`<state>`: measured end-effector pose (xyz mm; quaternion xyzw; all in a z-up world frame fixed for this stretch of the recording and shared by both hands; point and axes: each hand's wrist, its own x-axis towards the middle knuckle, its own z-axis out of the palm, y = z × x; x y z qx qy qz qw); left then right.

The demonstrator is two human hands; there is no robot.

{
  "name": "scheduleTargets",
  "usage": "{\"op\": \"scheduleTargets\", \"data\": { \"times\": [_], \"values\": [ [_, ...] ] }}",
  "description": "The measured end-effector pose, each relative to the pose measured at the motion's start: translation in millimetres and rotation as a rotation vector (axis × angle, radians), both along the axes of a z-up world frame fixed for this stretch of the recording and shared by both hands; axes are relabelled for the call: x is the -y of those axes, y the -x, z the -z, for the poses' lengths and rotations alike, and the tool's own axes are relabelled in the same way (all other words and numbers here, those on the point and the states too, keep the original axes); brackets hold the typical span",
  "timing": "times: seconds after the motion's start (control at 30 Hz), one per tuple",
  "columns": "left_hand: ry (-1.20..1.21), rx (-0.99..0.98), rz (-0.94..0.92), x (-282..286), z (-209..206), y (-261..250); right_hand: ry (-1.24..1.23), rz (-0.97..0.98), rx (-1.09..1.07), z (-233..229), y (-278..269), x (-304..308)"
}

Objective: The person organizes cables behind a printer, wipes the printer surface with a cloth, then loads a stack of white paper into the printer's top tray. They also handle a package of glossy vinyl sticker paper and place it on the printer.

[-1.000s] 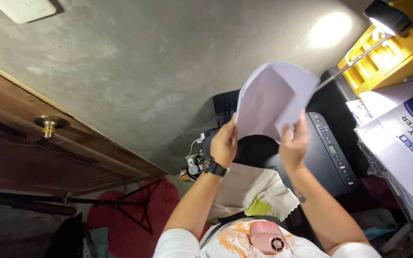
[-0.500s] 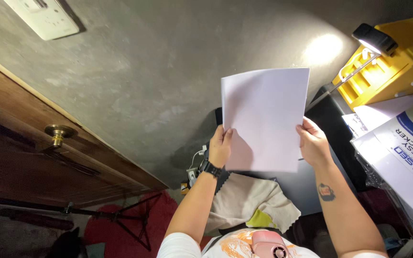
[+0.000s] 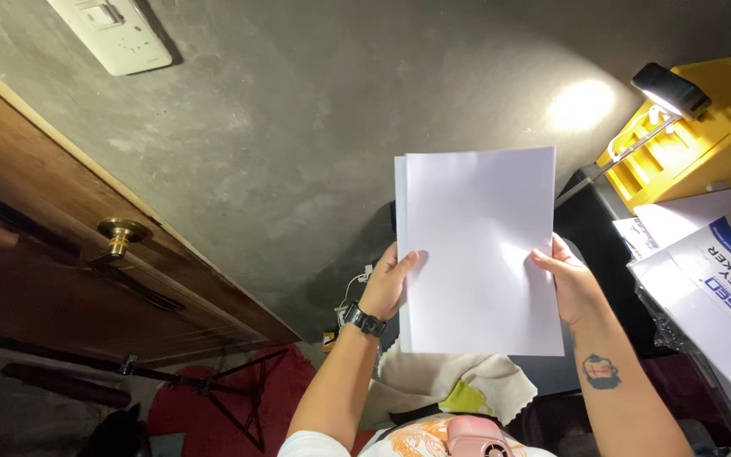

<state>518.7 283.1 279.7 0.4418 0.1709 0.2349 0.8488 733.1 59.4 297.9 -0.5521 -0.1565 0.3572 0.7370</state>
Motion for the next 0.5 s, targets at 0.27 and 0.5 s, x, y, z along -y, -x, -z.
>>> {"op": "scheduleTargets", "data": {
  "times": [0.27, 0.5],
  "values": [
    [-0.935, -0.476, -0.169, 40, -31, 4, 0.838, 0.112, 0.741, 19, 50, -14],
    [-0.02, -0.01, 0.113, 0, -21, 9, -0.026, -0.055, -0.066, 20, -17, 32]
  ]
}}
